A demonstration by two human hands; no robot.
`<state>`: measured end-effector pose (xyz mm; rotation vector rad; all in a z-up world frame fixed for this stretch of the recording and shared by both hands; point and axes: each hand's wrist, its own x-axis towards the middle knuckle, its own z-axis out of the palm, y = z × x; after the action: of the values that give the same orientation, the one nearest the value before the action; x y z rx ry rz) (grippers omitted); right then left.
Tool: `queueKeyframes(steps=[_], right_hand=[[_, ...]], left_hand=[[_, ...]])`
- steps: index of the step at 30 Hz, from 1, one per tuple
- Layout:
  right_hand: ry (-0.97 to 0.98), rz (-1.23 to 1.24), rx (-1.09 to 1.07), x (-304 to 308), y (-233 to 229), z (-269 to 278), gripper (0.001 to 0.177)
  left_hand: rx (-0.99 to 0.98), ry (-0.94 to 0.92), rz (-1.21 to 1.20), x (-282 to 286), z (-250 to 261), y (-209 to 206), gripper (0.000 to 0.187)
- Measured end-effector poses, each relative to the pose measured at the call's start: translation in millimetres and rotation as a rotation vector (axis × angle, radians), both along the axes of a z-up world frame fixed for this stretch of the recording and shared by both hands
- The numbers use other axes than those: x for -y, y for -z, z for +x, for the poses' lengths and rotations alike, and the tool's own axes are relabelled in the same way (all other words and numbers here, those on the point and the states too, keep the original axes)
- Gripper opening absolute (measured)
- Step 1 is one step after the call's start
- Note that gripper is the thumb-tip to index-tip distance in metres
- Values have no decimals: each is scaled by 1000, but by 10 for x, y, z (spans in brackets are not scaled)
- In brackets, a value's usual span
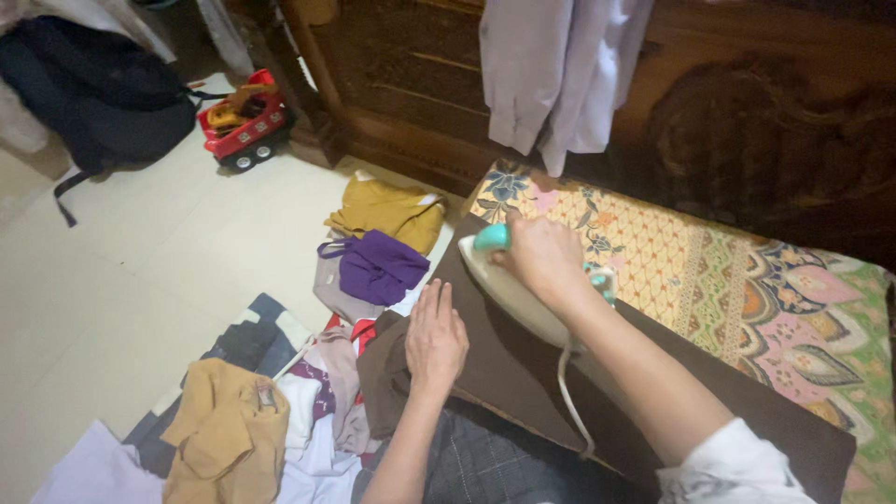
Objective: The person irons a pair of brown trousers on a patterned ironing board. They smooth the fabric with their hands, use a teal and white iron to press the legs and waist, and flip the trousers to iron the other side. The trousers remain on the board at the end of the clip.
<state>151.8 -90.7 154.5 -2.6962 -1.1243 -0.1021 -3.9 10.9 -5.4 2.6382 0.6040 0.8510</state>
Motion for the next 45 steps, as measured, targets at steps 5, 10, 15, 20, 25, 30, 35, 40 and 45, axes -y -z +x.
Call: queueKeyframes(steps=[5,10,15,20,25,30,35,40,45], right_hand=[[60,53,34,-320,153,251,52],[54,12,80,-262,189,343,53],[110,-47,-62,302,59,311,61],[214,-190,-104,1174,-62,192,59],[384,-377,-205,1778,-124,83,67],[441,-443,-316,2174,-157,-100,63],[263,-454,-324,2056,-183,-443,68],[15,-330,-209,1556,-139,-814,61],[-127,-88,-146,805,-114,-716,43]], left_hand=[[4,-12,-16,12,7,-37,46],[12,3,11,-3,-18,-25,46],[29,-2,-11,-8,-25,61,46],[-2,5,27,-18,-2,109,48],[-55,-7,33,4,-20,99,49],[-43,0,79,15,-49,66,49],[-90,-54,-1,-88,-212,62,50],[-79,-148,-352,-255,-402,224,43],[30,-134,-533,-367,-404,500,42]])
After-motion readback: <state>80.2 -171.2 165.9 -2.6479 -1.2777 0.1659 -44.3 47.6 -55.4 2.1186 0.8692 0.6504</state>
